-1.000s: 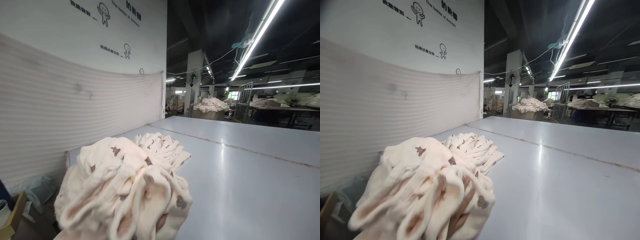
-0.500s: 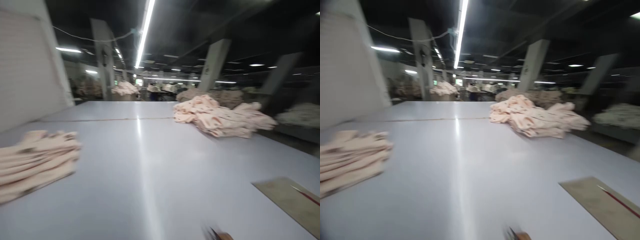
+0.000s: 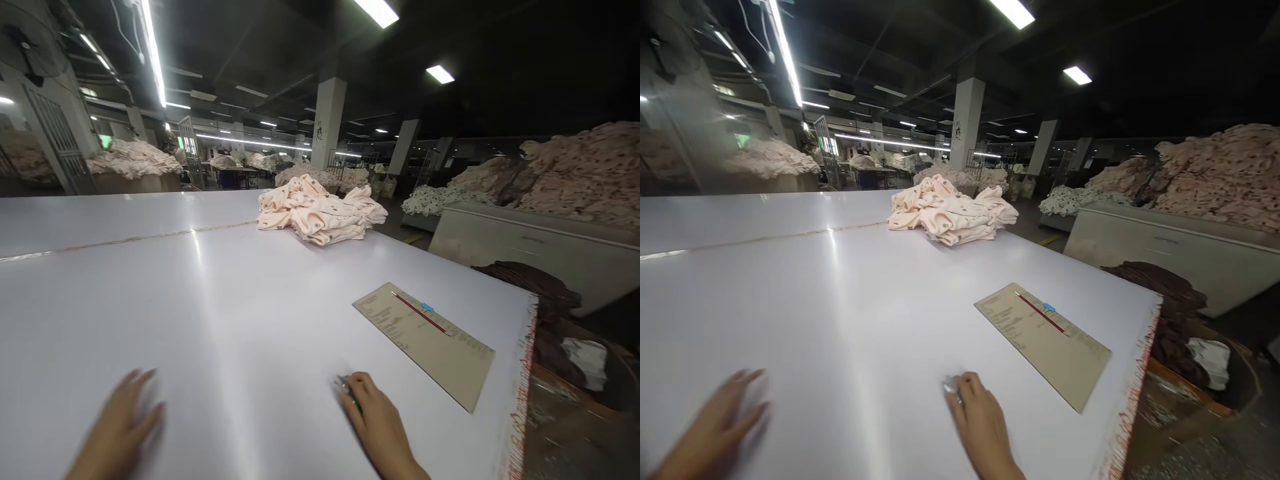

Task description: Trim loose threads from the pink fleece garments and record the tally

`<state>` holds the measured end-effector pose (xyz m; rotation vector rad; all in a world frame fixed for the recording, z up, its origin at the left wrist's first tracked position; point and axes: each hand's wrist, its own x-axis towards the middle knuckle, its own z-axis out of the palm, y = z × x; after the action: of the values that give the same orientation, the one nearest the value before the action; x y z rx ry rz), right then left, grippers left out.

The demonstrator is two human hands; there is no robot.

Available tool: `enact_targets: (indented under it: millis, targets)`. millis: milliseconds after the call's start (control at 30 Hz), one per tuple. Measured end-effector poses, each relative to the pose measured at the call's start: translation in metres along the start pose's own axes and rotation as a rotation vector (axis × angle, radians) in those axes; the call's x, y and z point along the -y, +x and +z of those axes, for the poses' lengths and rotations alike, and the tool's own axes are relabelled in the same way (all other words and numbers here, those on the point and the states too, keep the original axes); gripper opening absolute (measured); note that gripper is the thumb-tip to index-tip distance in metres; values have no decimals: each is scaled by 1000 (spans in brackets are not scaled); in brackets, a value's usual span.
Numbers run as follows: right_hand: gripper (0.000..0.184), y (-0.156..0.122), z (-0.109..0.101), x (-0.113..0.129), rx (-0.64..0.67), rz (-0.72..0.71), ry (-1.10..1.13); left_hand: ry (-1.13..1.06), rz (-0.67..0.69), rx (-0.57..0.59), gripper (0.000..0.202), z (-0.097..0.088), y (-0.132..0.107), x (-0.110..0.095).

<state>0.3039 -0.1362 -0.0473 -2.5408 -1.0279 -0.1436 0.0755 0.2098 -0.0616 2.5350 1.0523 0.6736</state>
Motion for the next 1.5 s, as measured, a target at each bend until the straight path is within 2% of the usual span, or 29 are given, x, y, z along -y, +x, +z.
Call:
enact_targets:
  millis: [67, 133, 200, 267, 333, 367, 433, 533, 600, 667, 733, 867, 967, 1100, 1233, 1367, 1500]
  targets:
    - [23, -3, -10, -40, -48, 101, -70, -143, 112, 138, 41, 47, 5, -61]
    - [24, -9, -15, -69, -74, 135, -113, -234, 192, 249, 45, 91, 3, -136]
    - [28, -16, -18, -87, -75, 96, -121, -268, 258, 289, 46, 127, -1, -213]
    - [32, -17, -23, -103, -69, 48, -112, -304, 333, 329, 47, 154, -3, -281]
    - [32, -10, -34, -125, -71, 48, -111, -328, 414, 363, 48, 174, -5, -332]
    - [30, -2, -43, -141, -78, 71, -118, -330, 449, 380, 49, 182, -5, -351]
    - [24, 19, -63, -178, -86, 150, -142, -319, 492, 404, 50, 196, -5, -374]
    - [26, 58, -90, -235, -67, 320, -195, -284, 495, 416, 49, 209, -4, -384]
    - [26, 82, -99, -261, -5, 409, -207, -263, 486, 419, 49, 213, -4, -383]
    - [26, 101, -100, -276, 82, 465, -189, -238, 490, 426, 49, 213, -3, -381]
    - [25, 114, -99, -280, 155, 496, -146, -202, 516, 440, 48, 211, -2, -381]
    - [25, 124, -97, -273, 192, 539, 23, -117, 580, 452, 47, 210, -1, -382]
    - [24, 117, -90, -258, 180, 528, 276, -86, 603, 450, 48, 212, -1, -381]
    - [29, 100, -66, -235, 146, 451, 669, -85, 619, 449, 46, 215, -1, -380]
    - [31, 88, -48, -222, 52, 345, 930, -89, 610, 464, 45, 215, -1, -381]
    - [37, 84, -45, -216, 9, 363, 998, -125, 588, 478, 42, 213, 0, -383]
    - [42, 80, -45, -214, -44, 408, 902, -132, 564, 494, 42, 213, 1, -384]
